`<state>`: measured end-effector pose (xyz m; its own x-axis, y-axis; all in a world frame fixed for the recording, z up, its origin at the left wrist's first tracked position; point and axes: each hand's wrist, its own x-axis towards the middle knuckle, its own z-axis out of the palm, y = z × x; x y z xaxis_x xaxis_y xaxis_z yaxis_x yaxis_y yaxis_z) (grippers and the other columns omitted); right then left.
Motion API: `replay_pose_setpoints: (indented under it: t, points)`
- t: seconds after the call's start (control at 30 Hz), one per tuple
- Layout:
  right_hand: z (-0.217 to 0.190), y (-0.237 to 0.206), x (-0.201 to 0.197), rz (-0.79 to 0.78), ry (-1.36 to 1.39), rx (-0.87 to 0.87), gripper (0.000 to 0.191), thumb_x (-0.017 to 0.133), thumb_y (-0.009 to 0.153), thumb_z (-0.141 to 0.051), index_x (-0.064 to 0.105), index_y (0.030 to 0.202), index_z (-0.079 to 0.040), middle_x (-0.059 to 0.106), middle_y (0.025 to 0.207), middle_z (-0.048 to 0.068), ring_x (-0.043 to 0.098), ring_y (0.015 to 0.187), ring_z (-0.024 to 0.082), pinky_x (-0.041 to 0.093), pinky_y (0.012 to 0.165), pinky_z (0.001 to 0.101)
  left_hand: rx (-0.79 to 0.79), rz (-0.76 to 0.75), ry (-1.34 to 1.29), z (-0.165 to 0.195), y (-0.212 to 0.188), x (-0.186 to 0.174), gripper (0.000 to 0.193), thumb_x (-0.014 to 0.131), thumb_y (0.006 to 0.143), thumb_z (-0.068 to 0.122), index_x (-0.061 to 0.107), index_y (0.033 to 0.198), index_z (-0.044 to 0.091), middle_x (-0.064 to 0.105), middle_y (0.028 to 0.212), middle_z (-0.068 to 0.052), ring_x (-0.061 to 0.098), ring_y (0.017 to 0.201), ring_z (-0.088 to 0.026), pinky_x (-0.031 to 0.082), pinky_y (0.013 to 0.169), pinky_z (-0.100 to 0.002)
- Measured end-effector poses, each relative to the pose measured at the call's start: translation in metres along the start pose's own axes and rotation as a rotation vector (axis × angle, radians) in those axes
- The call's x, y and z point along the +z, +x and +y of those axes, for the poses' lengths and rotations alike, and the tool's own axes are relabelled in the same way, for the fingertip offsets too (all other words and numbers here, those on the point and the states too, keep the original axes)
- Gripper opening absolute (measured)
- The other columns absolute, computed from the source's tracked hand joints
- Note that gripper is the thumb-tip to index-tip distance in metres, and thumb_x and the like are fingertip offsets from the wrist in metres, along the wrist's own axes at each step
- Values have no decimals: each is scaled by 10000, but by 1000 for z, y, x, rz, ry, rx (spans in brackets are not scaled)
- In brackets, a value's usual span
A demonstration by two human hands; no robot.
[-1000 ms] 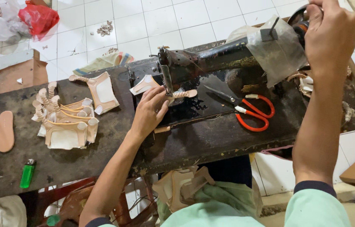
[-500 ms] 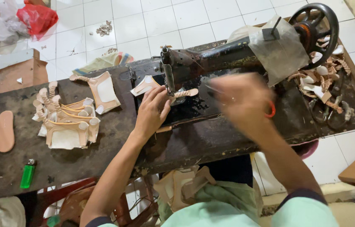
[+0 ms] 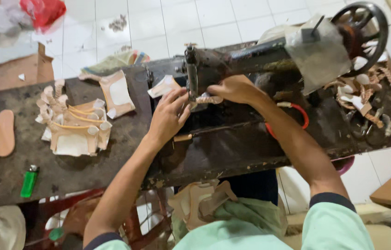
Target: The person sews beige fabric pieces using a manual sewing machine, guiding the material under the needle and cutting threads with scissors. They also gather additional fabric pieces from the floor and place them on the table.
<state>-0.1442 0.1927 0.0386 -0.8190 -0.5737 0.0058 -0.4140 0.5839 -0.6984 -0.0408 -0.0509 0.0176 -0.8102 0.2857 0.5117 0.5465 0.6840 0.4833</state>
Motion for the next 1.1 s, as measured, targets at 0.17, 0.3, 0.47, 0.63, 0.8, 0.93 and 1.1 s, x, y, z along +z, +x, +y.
replay_pose_setpoints:
  t: [0.17,0.3,0.47,0.63,0.8,0.93,1.1]
  points:
    - [-9,-20,0,34,-137,-321,267,828,828,-226,770,1043,-81,743,829,89,704,743,249,537,675,374,-18,-26,20,-2,2,0,335,715,926,133,691,1251,55,637,1332,-135,587,1243,-361,477,1066,-453]
    - [-9,-17,4,23,-122,-264,247,820,849,-238,776,1050,-103,738,795,78,709,716,228,544,682,364,-20,-23,44,-1,3,1,328,716,928,132,697,1246,55,638,1336,-130,580,1245,-362,475,1065,-457]
    - [-6,-19,5,42,-73,-318,221,807,845,-187,786,1051,-111,752,828,78,726,745,216,559,699,346,-37,-13,15,-3,3,1,318,718,932,128,704,1243,61,645,1325,-129,584,1248,-358,476,1066,-453]
    - [-1,-17,7,59,5,-353,183,787,868,-157,771,1043,-106,776,881,61,759,786,179,588,715,319,-7,-21,16,-5,3,1,307,731,914,136,715,1211,60,646,1313,-140,586,1231,-362,476,1059,-456]
    - [3,-14,11,80,-25,-279,192,786,877,-194,797,1055,-125,777,871,81,753,750,187,578,688,321,6,-18,32,-7,5,2,284,728,917,128,723,1191,54,645,1310,-145,584,1241,-362,475,1064,-458]
    - [7,-12,14,98,64,-261,218,749,858,-199,785,1061,-126,790,902,71,770,798,170,587,719,301,2,-26,19,-7,4,3,284,726,921,129,723,1192,47,642,1316,-149,577,1251,-364,474,1071,-462]
    - [11,-10,17,104,-25,-182,238,761,857,-241,798,1065,-132,779,890,92,750,769,193,576,707,322,-22,-29,16,-8,3,6,269,724,935,131,725,1190,43,637,1326,-150,575,1252,-370,479,1060,-467]
